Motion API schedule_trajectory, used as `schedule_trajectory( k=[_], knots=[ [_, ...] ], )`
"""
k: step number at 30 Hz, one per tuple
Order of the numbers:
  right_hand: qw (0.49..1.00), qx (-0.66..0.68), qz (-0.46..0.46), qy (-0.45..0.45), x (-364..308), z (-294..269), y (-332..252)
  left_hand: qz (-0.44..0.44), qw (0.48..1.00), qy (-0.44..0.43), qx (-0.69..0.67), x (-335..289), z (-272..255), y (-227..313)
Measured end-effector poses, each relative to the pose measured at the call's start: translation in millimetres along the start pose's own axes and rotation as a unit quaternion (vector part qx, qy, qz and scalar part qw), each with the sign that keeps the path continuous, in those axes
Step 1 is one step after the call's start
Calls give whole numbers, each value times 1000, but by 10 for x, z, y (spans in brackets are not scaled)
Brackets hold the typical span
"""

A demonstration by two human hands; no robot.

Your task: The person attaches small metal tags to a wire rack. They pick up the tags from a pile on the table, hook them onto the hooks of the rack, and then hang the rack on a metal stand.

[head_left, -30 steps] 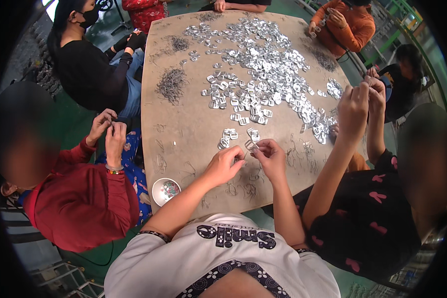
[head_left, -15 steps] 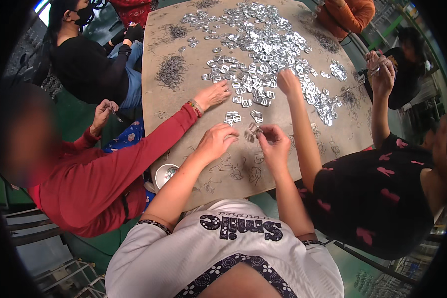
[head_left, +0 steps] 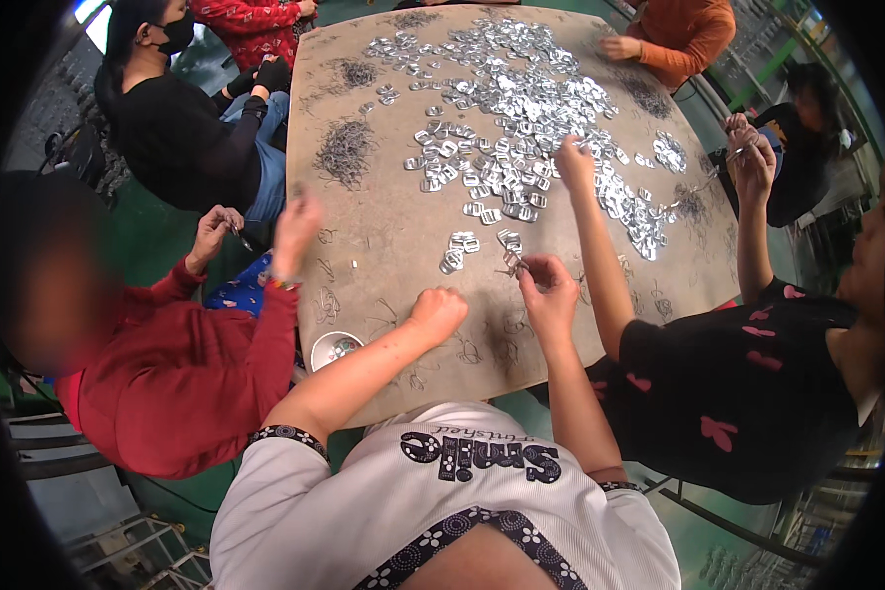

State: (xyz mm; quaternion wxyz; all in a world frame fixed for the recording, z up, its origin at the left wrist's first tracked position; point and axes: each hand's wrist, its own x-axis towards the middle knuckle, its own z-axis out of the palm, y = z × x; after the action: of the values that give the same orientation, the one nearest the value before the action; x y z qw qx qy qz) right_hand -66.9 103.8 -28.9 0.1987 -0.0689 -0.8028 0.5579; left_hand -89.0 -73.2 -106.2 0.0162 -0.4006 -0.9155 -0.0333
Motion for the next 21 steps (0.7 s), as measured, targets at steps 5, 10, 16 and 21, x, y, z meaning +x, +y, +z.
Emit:
schedule_trajectory(
  k=[5, 10, 16, 21],
  knots=[
    [1000, 26, 8, -15, 2, 61, 34, -185, 965, 21, -183, 14, -203, -92],
    [999, 31, 7, -41, -33, 183, -32, -244, 769, 103, -581, 78, -796, -128],
    [997, -2, -10, -78, -66, 296, -156, -215, 753, 172, -597, 106, -912, -110],
    [992, 25, -10, -121, -80, 388, -200, -190, 824, 205, -492, 105, -864, -168]
  ],
)
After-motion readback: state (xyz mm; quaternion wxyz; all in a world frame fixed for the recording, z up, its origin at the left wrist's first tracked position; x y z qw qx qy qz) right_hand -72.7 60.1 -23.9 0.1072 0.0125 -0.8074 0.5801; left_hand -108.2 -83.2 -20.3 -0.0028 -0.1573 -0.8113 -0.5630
